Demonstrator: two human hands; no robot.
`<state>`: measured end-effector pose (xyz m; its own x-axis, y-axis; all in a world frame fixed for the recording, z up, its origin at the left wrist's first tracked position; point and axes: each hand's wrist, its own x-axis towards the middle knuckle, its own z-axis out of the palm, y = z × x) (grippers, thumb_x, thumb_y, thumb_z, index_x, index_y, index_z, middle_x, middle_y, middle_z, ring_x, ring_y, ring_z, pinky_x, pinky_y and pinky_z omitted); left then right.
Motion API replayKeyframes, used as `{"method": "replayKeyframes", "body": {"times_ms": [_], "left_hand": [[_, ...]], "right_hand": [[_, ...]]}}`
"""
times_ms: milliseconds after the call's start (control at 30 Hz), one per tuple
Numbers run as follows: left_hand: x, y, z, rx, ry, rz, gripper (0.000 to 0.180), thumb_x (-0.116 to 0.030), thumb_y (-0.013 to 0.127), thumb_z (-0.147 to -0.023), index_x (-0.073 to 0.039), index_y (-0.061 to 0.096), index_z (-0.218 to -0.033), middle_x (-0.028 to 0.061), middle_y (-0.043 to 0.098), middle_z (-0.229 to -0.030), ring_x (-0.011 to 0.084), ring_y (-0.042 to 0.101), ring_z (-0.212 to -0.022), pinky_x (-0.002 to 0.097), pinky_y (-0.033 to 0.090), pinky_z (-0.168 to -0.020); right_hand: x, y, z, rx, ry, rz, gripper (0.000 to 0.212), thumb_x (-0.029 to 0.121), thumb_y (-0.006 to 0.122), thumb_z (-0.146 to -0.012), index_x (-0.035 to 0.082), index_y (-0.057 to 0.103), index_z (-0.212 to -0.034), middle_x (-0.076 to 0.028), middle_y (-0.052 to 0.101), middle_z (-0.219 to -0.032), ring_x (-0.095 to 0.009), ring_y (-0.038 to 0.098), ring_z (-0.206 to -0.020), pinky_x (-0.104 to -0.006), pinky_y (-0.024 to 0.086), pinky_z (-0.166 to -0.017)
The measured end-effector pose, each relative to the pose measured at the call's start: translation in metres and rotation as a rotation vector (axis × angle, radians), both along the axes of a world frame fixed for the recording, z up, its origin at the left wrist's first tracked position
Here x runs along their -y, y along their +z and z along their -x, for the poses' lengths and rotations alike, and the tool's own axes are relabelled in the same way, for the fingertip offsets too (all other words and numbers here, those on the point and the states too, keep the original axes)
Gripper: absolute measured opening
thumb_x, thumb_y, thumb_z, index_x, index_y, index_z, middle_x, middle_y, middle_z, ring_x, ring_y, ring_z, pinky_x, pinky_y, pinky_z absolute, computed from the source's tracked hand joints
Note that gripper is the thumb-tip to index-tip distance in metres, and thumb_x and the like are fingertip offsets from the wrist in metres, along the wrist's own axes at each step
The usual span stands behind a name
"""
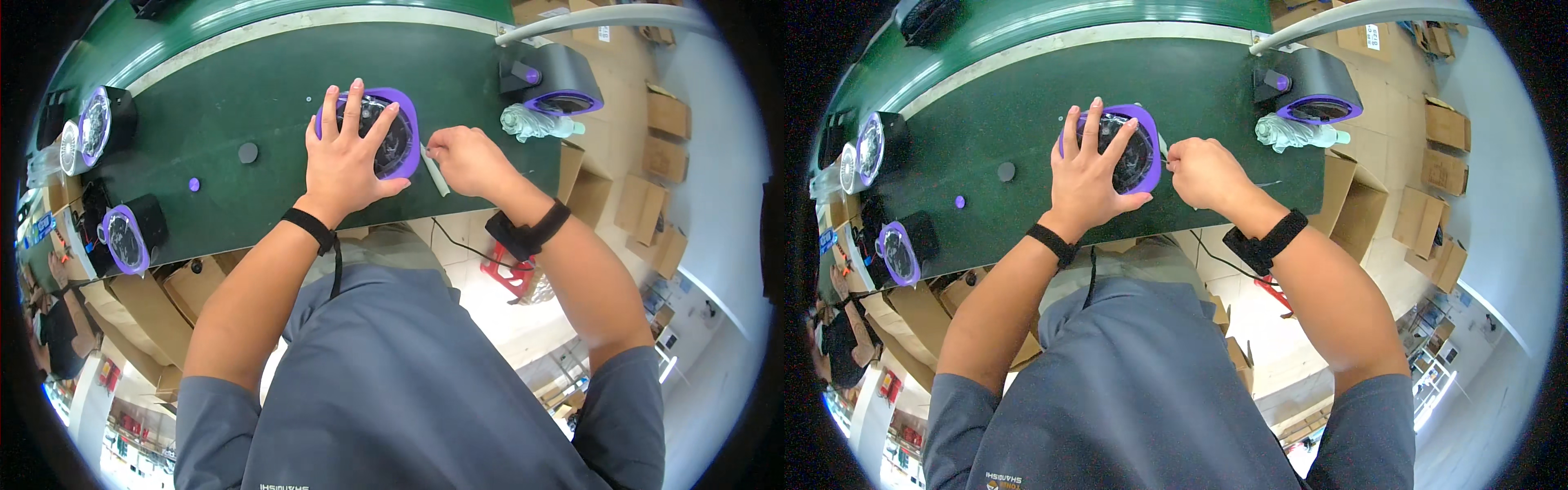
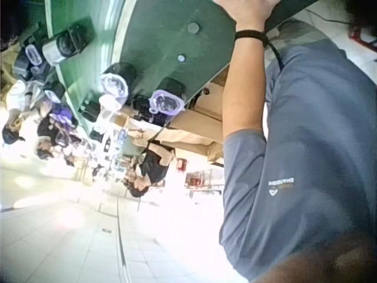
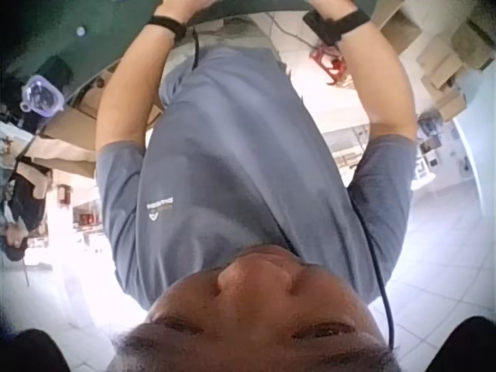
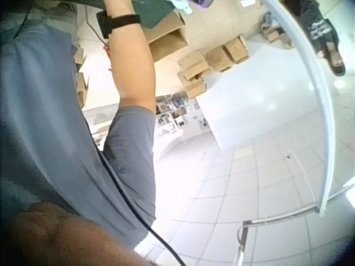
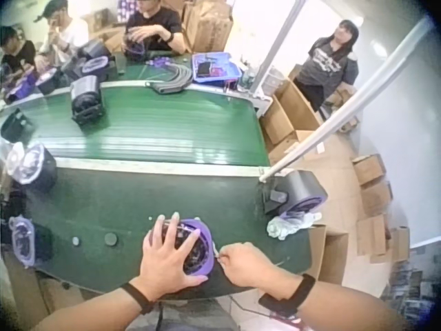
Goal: The person uses a white plastic tool to press a black circular component into a purple plastic housing on a green workbench. The person holds the housing with their left hand and manipulates the tool with their right hand, working around the perimeter of the component. The person then lifts the housing to inspect the assembly.
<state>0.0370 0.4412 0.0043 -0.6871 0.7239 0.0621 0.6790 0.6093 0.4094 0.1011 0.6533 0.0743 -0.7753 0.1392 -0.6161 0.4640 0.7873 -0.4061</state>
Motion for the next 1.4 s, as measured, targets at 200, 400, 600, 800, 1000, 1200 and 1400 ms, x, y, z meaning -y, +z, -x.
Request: {"method": "replayKeyframes", "body": {"times_ms": [200,400,600,800,1000,1200,1400], "left_hand": [[0.0004,-0.0009,-0.0001,0.002,-0.003,-0.003,0.115,-0.060,0.097,-0.054,-0.037,0.055,-0.159,0.0194,0.029,-0.175,0.0515,0.028,-0.158,0.0687,0.041,-0.111],[-0.0002,0.0003,0.0005,0.018,-0.001,-0.026,0.114,-0.059,0.098,-0.055,-0.036,0.056,-0.158,0.0209,0.030,-0.176,0.0514,0.027,-0.159,0.0728,0.041,-0.111],[0.0004,-0.0008,0.0000,0.000,-0.005,-0.011,0.115,-0.060,0.096,-0.055,-0.037,0.055,-0.160,0.0187,0.029,-0.176,0.0515,0.028,-0.158,0.0686,0.041,-0.112],[0.0002,-0.0003,0.0001,0.005,-0.005,-0.004,0.115,-0.060,0.096,-0.055,-0.037,0.054,-0.160,0.0185,0.028,-0.176,0.0512,0.027,-0.158,0.0688,0.041,-0.113],[0.0000,-0.0005,0.0002,0.008,-0.002,0.005,0.115,-0.060,0.096,-0.055,-0.038,0.054,-0.160,0.0186,0.028,-0.176,0.0511,0.026,-0.159,0.0692,0.040,-0.113],[0.0002,-0.0006,0.0003,0.005,-0.002,0.009,0.115,-0.060,0.096,-0.055,-0.038,0.055,-0.159,0.0184,0.029,-0.176,0.0509,0.027,-0.158,0.0691,0.041,-0.112],[0.0000,-0.0012,0.0004,0.008,-0.001,-0.001,0.115,-0.060,0.096,-0.054,-0.038,0.055,-0.159,0.0184,0.029,-0.176,0.0508,0.028,-0.158,0.0690,0.041,-0.112]], "right_hand": [[-0.0010,-0.0062,-0.0019,-0.023,-0.012,0.002,0.022,0.013,0.067,-0.096,0.001,0.081,-0.108,-0.028,0.077,-0.102,-0.046,0.074,-0.103,-0.0517,0.058,-0.095],[-0.0005,-0.0037,-0.0027,-0.006,0.008,-0.018,0.022,0.013,0.068,-0.095,0.001,0.082,-0.106,-0.027,0.077,-0.103,-0.046,0.074,-0.103,-0.0528,0.057,-0.096],[-0.0005,-0.0019,-0.0014,0.043,0.029,-0.037,0.025,0.017,0.063,-0.101,0.001,0.080,-0.111,-0.025,0.077,-0.106,-0.045,0.072,-0.106,-0.0508,0.056,-0.096],[0.0005,-0.0005,-0.0017,0.042,0.019,-0.027,0.025,0.017,0.063,-0.102,0.002,0.080,-0.112,-0.025,0.077,-0.105,-0.044,0.072,-0.106,-0.0508,0.056,-0.097],[0.0001,-0.0004,-0.0014,0.025,0.065,-0.043,0.025,0.016,0.062,-0.100,0.001,0.080,-0.109,-0.024,0.077,-0.104,-0.044,0.072,-0.104,-0.0522,0.056,-0.096],[-0.0003,-0.0074,-0.0059,-0.022,0.027,-0.043,0.020,0.013,0.067,-0.095,0.004,0.082,-0.104,-0.025,0.077,-0.102,-0.046,0.074,-0.102,-0.0545,0.057,-0.093],[0.0006,-0.0047,-0.0035,-0.043,0.038,-0.036,0.019,0.013,0.067,-0.094,0.004,0.082,-0.103,-0.026,0.077,-0.101,-0.047,0.073,-0.102,-0.0550,0.057,-0.093]]}}
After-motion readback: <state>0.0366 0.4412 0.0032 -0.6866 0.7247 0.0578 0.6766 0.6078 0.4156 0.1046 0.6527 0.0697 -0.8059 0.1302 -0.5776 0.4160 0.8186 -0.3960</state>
